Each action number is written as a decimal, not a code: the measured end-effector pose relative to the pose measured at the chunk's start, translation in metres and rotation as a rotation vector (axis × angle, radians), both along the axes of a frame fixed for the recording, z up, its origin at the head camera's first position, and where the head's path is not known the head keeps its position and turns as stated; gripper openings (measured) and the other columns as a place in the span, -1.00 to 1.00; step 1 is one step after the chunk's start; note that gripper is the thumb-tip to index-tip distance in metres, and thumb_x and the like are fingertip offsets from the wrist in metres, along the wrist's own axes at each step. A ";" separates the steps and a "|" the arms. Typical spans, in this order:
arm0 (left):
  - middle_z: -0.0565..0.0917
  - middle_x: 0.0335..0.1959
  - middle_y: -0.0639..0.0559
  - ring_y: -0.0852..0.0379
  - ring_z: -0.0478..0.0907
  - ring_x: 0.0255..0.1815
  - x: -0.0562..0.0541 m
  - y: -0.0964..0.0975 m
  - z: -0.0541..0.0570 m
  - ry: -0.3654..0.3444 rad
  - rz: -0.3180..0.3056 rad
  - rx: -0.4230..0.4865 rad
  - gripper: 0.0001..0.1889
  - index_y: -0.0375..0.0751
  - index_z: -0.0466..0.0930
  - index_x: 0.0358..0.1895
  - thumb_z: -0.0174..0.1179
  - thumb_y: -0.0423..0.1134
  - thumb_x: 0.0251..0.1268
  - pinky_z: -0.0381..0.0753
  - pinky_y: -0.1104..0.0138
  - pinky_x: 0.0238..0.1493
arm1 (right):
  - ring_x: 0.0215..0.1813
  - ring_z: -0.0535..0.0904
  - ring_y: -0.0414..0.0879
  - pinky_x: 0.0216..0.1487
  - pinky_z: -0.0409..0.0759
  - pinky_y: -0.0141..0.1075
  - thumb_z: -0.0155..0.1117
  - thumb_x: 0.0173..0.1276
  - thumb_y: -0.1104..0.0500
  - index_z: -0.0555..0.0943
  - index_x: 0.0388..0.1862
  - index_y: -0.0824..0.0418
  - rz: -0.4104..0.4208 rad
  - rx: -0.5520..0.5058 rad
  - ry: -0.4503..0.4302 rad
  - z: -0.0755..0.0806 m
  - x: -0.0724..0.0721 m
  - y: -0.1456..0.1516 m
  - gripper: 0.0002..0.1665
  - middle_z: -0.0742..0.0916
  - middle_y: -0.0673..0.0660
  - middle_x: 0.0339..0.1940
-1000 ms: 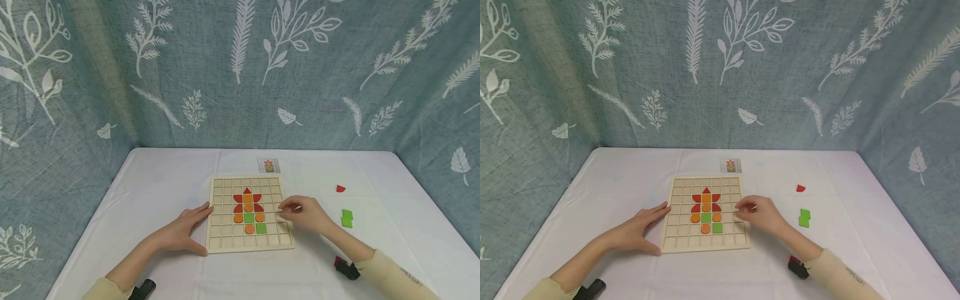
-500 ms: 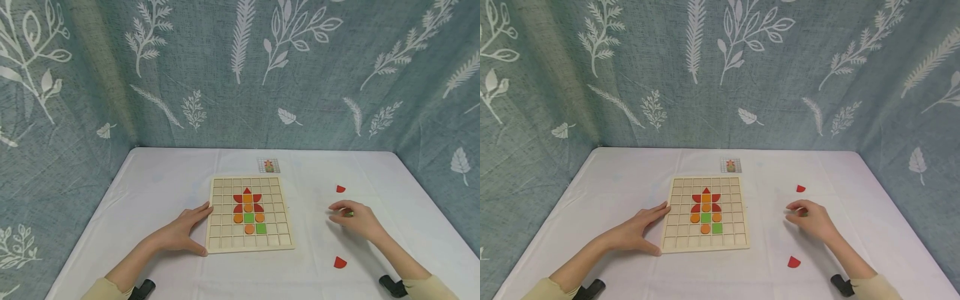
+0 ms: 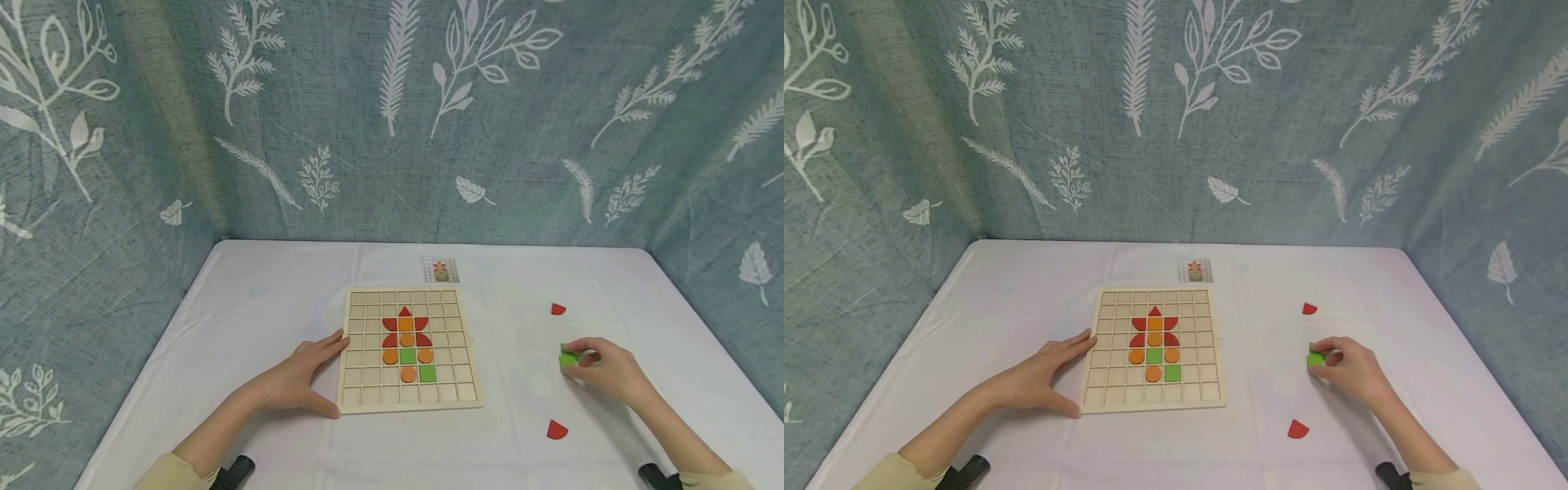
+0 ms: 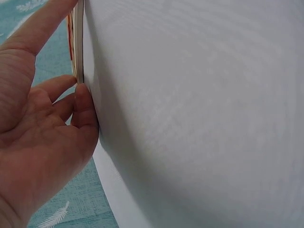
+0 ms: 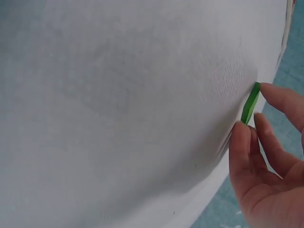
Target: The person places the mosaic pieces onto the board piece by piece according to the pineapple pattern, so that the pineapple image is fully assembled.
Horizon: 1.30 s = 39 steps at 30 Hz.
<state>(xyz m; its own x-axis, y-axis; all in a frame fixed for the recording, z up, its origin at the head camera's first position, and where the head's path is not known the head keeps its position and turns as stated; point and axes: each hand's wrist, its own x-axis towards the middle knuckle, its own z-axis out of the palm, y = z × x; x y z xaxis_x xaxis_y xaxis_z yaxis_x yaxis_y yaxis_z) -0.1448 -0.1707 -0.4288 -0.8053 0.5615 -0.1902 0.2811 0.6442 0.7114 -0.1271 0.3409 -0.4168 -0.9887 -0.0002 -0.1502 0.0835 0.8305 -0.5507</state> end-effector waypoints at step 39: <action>-0.02 0.58 -0.12 -0.17 0.08 0.41 0.000 0.001 -0.007 0.020 0.003 -0.004 0.20 -0.24 0.10 0.52 0.58 0.08 -0.25 0.13 -0.16 0.32 | -0.37 0.54 -0.15 -0.37 0.48 -0.39 0.52 0.10 0.18 0.71 -0.20 0.26 0.144 -0.041 0.130 -0.012 -0.020 -0.045 -0.71 0.67 -0.06 -0.48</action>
<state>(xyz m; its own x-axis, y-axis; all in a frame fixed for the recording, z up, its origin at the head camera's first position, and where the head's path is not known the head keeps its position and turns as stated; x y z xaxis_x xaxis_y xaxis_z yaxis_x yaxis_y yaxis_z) -0.1449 -0.1699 -0.4353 -0.8108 0.5580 -0.1765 0.2930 0.6480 0.7030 -0.1471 0.2956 -0.4293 -0.9890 -0.1468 -0.0183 -0.1088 0.8054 -0.5827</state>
